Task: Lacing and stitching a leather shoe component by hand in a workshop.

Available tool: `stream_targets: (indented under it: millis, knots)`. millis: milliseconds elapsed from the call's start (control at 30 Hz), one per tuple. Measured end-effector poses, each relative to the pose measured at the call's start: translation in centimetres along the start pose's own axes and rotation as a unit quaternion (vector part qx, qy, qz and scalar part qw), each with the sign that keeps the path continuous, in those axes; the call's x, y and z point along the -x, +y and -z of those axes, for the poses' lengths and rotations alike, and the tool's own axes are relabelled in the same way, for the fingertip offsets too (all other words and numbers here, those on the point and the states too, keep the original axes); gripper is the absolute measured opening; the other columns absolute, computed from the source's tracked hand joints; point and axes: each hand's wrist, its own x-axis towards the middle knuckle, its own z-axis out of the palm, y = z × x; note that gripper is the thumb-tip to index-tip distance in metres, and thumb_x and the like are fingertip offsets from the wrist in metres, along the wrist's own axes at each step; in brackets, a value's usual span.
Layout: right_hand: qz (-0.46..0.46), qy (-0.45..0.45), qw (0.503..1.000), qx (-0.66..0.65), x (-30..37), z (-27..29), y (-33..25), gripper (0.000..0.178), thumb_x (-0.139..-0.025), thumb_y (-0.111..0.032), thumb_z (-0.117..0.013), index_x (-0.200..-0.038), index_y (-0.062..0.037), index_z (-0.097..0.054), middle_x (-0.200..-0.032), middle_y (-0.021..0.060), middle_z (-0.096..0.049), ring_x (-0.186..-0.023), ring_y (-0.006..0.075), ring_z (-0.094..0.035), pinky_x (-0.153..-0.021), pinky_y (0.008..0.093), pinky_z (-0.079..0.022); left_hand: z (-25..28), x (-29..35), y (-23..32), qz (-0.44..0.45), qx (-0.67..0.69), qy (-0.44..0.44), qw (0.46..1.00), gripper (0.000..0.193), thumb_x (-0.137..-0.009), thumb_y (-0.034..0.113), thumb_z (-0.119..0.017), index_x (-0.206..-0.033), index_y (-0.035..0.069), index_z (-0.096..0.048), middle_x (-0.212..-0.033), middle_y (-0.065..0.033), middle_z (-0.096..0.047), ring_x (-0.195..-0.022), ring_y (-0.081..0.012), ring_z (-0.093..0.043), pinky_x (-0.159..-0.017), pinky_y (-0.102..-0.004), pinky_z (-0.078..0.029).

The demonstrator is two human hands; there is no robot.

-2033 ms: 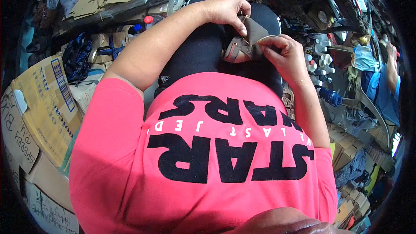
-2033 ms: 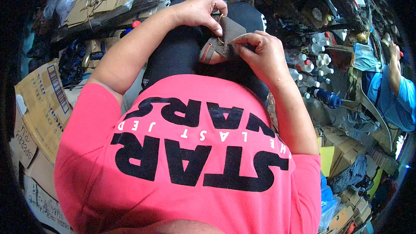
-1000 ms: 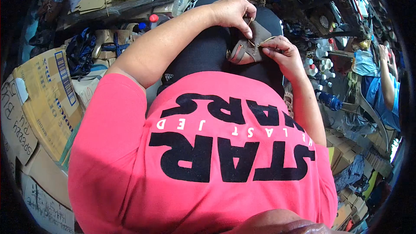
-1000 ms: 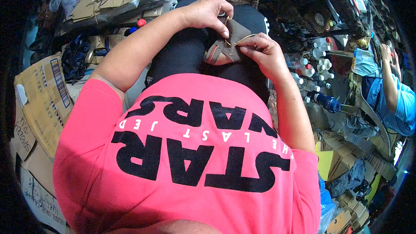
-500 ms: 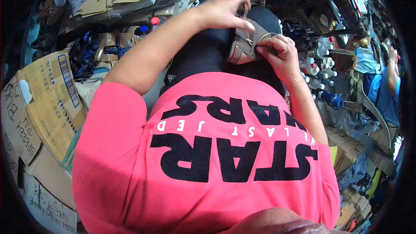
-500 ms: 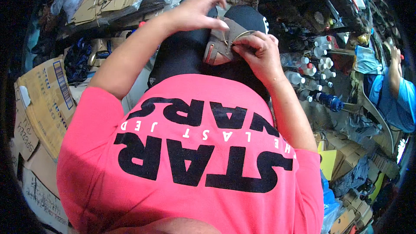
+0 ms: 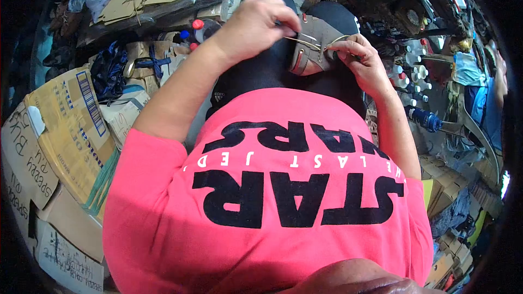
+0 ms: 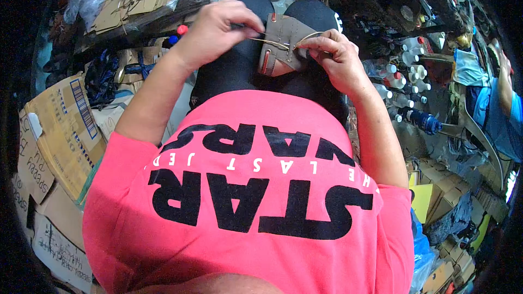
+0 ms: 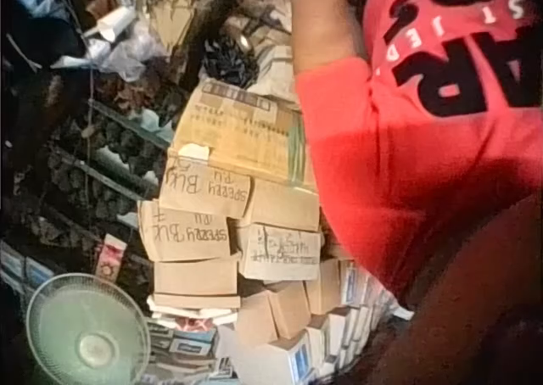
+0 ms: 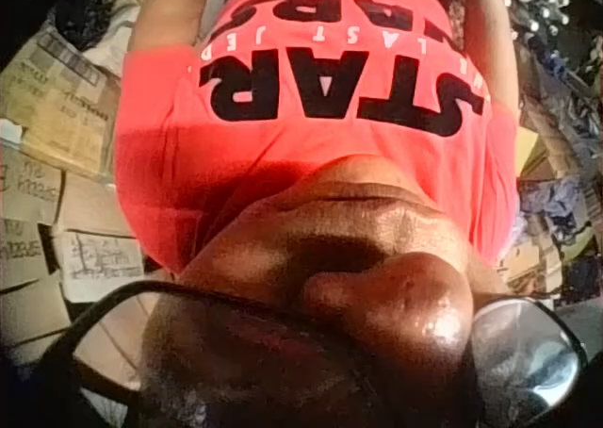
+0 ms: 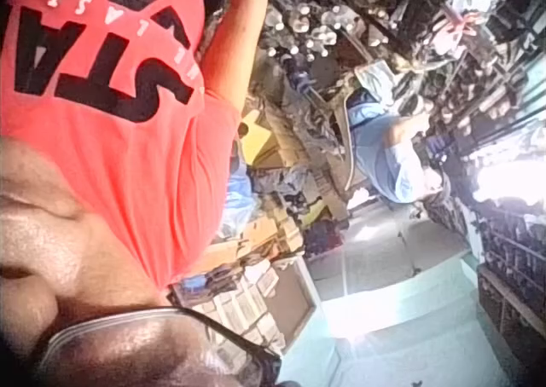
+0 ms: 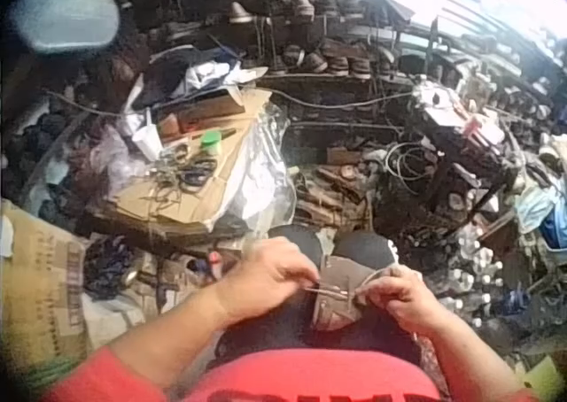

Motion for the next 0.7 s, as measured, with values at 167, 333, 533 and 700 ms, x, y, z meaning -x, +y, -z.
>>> stream_targets:
  millis: [167, 333, 533, 700]
  knots:
    - [-0.031, -0.015, 0.997, -0.062, -0.2, -0.1, 0.0, 0.042, -0.07, 0.015, -0.053, -0.098, -0.01, -0.072, -0.082, 0.0015, -0.055, -0.078, 0.0121, -0.054, -0.074, 0.0235, -0.046, -1.8, -0.9, -0.3, -0.049, -0.067, -0.022, 0.996, 0.014, -0.071, 0.006, -0.073, -0.083, 0.012, -0.073, -0.07, -0.0051, -0.052, -0.072, -0.0211, -0.053, -0.065, -0.0332, -0.043]
    - [-0.024, -0.01, 0.998, -0.065, -0.2, -0.2, 0.5, 0.042, -0.071, 0.015, -0.053, -0.098, -0.0101, -0.072, -0.084, 0.0014, -0.057, -0.08, 0.0117, -0.054, -0.075, 0.0239, -0.046, -1.9, -1.1, -0.4, -0.066, -0.086, -0.022, 0.994, 0.013, -0.069, 0.008, -0.075, -0.081, 0.013, -0.073, -0.07, -0.0051, -0.052, -0.074, -0.022, -0.052, -0.067, -0.0343, -0.043]
    - [-0.002, -0.015, 0.998, -0.067, -0.3, -0.2, 0.9, 0.035, -0.075, 0.01, -0.058, -0.098, -0.011, -0.073, -0.08, 0.0012, -0.057, -0.079, 0.0117, -0.053, -0.073, 0.0235, -0.045, -2.2, -1.1, 0.2, -0.084, -0.123, -0.034, 0.988, 0.013, -0.069, 0.008, -0.074, -0.081, 0.014, -0.073, -0.071, -0.0047, -0.053, -0.077, -0.0228, -0.053, -0.07, -0.0355, -0.044]
    - [0.017, -0.012, 0.998, -0.059, 0.0, -0.4, 1.8, 0.032, -0.075, 0.006, -0.063, -0.099, -0.0121, -0.074, -0.079, 0.0005, -0.057, -0.077, 0.0119, -0.052, -0.072, 0.024, -0.044, -1.7, -0.9, -1.0, -0.111, -0.064, -0.046, 0.991, 0.02, -0.07, 0.006, -0.071, -0.087, 0.016, -0.075, -0.074, -0.0033, -0.056, -0.081, -0.022, -0.054, -0.076, -0.0339, -0.044]
